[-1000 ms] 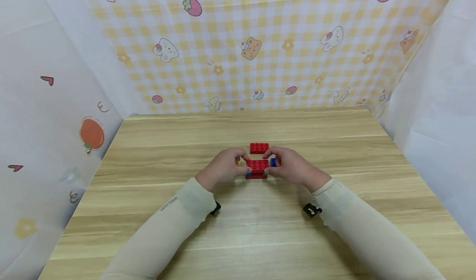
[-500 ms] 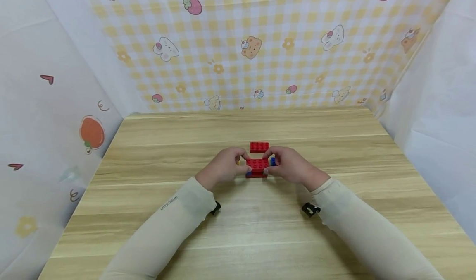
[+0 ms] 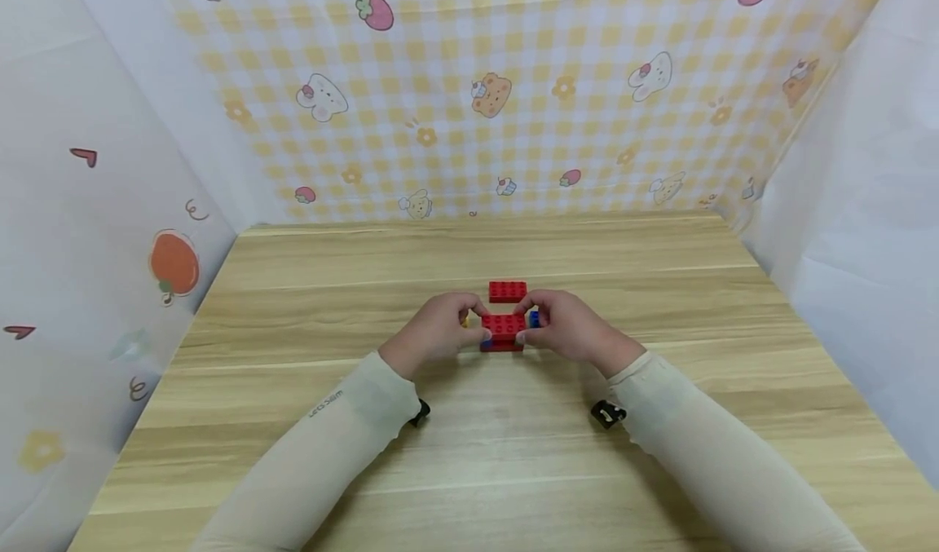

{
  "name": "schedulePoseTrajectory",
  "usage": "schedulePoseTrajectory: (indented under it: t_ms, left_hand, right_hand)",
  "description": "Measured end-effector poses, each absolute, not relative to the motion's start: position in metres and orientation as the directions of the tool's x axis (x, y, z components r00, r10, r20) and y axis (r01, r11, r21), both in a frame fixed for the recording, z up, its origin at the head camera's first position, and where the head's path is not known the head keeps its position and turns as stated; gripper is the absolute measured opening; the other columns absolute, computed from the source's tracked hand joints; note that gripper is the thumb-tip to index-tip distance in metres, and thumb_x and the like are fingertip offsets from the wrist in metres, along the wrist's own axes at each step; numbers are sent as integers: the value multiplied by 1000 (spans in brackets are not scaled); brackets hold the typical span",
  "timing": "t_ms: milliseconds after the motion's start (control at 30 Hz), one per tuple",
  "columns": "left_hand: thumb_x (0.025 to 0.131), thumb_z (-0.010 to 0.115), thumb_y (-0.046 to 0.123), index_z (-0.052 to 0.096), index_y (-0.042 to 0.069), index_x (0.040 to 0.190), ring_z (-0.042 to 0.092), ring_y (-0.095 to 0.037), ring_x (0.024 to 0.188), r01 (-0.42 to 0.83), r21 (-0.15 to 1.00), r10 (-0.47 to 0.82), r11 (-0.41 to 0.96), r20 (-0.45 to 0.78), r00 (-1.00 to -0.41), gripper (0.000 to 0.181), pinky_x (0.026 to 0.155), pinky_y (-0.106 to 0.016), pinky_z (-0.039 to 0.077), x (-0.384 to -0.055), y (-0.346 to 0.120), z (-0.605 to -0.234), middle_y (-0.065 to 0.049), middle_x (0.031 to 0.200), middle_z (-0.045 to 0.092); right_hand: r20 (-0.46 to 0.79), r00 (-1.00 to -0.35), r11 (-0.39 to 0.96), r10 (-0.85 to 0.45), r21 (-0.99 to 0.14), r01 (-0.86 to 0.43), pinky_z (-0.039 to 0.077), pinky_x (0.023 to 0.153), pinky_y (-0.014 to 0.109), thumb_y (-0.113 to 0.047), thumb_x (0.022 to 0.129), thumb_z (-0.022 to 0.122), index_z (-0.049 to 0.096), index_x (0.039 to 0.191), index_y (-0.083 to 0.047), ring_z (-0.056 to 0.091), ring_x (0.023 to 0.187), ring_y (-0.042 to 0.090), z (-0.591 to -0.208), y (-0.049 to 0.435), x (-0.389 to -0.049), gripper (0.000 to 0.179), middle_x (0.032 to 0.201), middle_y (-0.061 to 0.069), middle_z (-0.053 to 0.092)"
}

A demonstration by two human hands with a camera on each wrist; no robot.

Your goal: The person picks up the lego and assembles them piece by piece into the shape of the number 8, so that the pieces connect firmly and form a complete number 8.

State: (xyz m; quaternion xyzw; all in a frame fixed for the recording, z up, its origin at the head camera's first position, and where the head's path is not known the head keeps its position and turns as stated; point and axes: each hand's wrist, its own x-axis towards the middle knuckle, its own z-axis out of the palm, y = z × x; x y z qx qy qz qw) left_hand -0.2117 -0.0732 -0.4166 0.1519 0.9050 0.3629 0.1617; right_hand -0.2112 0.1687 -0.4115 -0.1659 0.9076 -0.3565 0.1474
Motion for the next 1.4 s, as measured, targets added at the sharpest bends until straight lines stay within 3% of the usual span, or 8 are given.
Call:
schedulePoseTrajectory:
  t_ms: [600, 733, 867, 1133, 1400]
  left_hand:
    - [96, 80, 29, 70, 20, 137, 50, -21, 77, 160, 672, 376, 723, -188, -907, 44, 67, -36, 43, -216, -89, -408, -7, 91, 57]
    - [95, 81, 30, 69, 19, 137, 57, -24, 95, 112, 648, 331, 754, -226, -916, 45, 84, -42, 50, -218, -91, -407, -7, 112, 65]
    - [95, 80, 27, 68, 19, 136, 59, -26, 108, 52, 632, 283, 773, -270, -920, 43, 97, -46, 50, -217, -91, -410, -6, 135, 64]
    - [94, 81, 23, 68, 15, 131, 61, -23, 87, 7, 621, 247, 784, -301, -921, 40, 81, -39, 52, -214, -93, -420, -7, 122, 66]
    - [93, 81, 22, 68, 13, 128, 59, -27, 111, 9, 585, 221, 811, -292, -930, 39, 101, -49, 49, -211, -89, -421, -9, 137, 66]
  right_hand:
    - [-149, -911, 706, -384, -684, -186, 41, 56, 31, -20, 92, 84, 71, 118, -15, 48, 62, 17, -404, 171, -212, 29, 72, 2, 51]
    - [-146, -911, 709, -386, -679, -192, 41, 57, 31, -20, 93, 83, 71, 118, -15, 48, 62, 17, -402, 171, -212, 29, 73, 2, 52]
    - [-164, -908, 698, -386, -695, -171, 41, 57, 32, -19, 93, 83, 70, 118, -15, 48, 63, 17, -403, 171, -210, 28, 73, 3, 52]
    - [-184, -903, 700, -388, -697, -158, 42, 59, 31, -19, 93, 83, 70, 118, -15, 50, 66, 18, -406, 168, -207, 28, 76, 5, 55]
    - [-186, -906, 705, -380, -692, -154, 43, 60, 32, -19, 92, 84, 71, 117, -16, 51, 67, 18, -406, 169, -206, 28, 76, 4, 55]
